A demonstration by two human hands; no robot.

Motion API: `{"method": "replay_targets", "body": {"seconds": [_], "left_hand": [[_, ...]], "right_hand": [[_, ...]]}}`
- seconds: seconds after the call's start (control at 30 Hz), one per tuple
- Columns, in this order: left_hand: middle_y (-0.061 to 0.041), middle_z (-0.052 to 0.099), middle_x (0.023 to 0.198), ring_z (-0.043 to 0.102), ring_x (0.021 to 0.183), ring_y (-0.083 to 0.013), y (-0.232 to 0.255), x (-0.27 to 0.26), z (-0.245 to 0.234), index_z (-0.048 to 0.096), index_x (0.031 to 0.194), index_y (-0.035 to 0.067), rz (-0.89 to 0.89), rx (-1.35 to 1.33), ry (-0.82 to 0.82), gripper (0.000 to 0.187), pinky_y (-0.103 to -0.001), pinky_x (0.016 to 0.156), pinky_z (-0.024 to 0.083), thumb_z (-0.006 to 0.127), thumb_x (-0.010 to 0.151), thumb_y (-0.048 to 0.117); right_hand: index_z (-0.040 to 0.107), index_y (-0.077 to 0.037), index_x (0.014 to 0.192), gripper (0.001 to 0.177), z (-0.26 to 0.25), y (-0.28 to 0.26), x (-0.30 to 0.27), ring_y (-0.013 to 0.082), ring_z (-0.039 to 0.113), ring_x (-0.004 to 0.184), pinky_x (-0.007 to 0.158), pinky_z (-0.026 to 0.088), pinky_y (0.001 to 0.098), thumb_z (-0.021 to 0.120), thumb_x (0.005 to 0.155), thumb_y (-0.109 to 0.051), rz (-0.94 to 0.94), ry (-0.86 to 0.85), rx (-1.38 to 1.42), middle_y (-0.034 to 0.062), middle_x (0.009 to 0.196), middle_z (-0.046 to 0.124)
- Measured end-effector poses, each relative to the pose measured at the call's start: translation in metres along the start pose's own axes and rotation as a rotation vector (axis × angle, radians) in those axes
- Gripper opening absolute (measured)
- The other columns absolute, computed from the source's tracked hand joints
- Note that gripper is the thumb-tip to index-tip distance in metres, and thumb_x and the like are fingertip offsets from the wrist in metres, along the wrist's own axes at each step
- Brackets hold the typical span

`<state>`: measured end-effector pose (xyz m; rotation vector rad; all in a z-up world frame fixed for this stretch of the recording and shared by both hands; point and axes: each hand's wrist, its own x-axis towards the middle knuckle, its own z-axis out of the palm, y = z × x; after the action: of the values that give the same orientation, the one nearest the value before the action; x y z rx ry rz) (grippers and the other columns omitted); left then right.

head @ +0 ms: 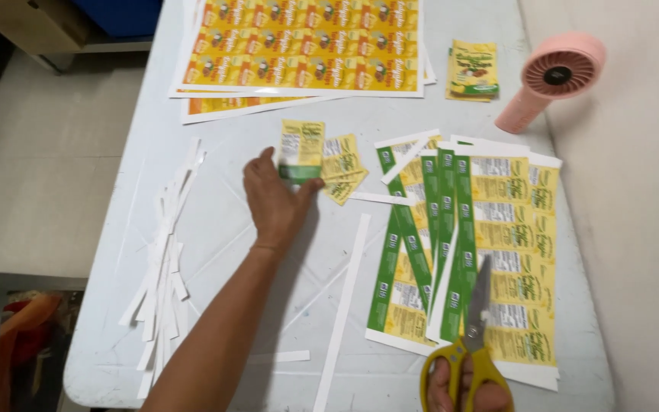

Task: Using scissors to manually cut individual product labels from a large printed sheet.

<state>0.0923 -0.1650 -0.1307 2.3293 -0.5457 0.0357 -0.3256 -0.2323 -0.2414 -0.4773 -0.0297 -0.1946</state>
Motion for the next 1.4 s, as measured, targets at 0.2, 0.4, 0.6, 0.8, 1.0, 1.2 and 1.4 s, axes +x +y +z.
{"method": "replay_targets", "body": {"seconds": [0.2,0.4,0.6,0.8,1.0,1.2,1.4], "left_hand": [[-0.022,0.056,0.126,0.050,0.115,-0.0442,0.048,-0.058,0.007,0.053,0.132,-0.002,0.371,-0.049,0.116,0.060,-0.054,0.101,0.042,0.079,0.088,0.029],[-0.014,0.066,0.115,0.064,0.102,-0.0286,0.131,-0.131,0.006,0.055,0.134,0.002,0.246,-0.220,-0.542,0.060,-0.043,0.083,0.055,0.070,0.091,0.042],[-0.015,0.064,0.122,0.064,0.109,-0.0309,0.141,-0.170,0.025,0.051,0.138,0.000,0.412,-0.291,-0.619,0.062,-0.048,0.081,0.054,0.068,0.093,0.039],[-0.020,0.062,0.123,0.054,0.109,-0.0381,0.136,-0.208,0.029,0.057,0.133,-0.003,0.752,-0.106,-0.589,0.086,-0.047,0.094,0.047,0.090,0.073,0.049],[-0.021,0.055,0.135,0.049,0.120,-0.0420,0.135,-0.218,0.035,0.053,0.139,0.002,0.826,0.053,-0.533,0.106,-0.053,0.095,0.046,0.093,0.063,0.064],[-0.030,0.055,0.143,0.050,0.123,-0.0433,0.129,-0.221,0.036,0.062,0.129,0.000,0.932,0.132,-0.477,0.086,-0.052,0.096,0.046,0.081,0.076,0.065],[-0.025,0.069,0.115,0.058,0.105,-0.0417,0.122,-0.224,0.034,0.069,0.104,0.000,1.070,0.032,-0.447,0.040,-0.050,0.077,0.051,0.051,0.106,0.035]], "right_hand": [[0.030,0.006,0.152,0.094,-0.003,0.030,-0.027,0.0215,0.069,0.075,0.067,0.057,0.0238,0.080,0.096,-0.052,-0.401,0.287,0.069,0.0237,0.113,0.070],[0.055,0.012,0.125,0.063,0.061,-0.046,-0.023,0.0281,0.071,0.076,0.064,0.057,0.0352,0.081,0.103,-0.040,-0.257,0.022,-0.272,0.0198,0.092,0.069],[0.069,-0.010,0.087,0.028,0.153,-0.110,0.002,0.0088,0.056,0.072,0.071,0.046,0.0248,0.093,0.076,-0.018,-0.086,1.564,-1.369,-0.0011,0.081,0.073],[0.073,-0.015,0.119,0.054,0.180,-0.127,0.023,0.0156,0.071,0.102,0.090,0.051,0.0323,0.084,0.074,-0.043,0.338,1.673,-1.404,-0.0047,0.114,0.078],[0.071,-0.011,0.118,0.046,0.181,-0.122,0.026,0.0130,0.071,0.107,0.091,0.055,0.0305,0.083,0.078,-0.031,0.224,1.615,-1.293,-0.0025,0.122,0.077],[0.064,-0.006,0.091,0.020,0.163,-0.109,0.012,0.0143,0.070,0.094,0.080,0.057,0.0290,0.081,0.085,-0.012,-0.097,1.511,-1.087,0.0060,0.103,0.078],[0.060,-0.004,0.088,0.019,0.171,-0.103,0.010,0.0171,0.056,0.065,0.061,0.050,0.0309,0.079,0.086,-0.007,-0.179,1.460,-1.023,0.0105,0.101,0.079]]}}
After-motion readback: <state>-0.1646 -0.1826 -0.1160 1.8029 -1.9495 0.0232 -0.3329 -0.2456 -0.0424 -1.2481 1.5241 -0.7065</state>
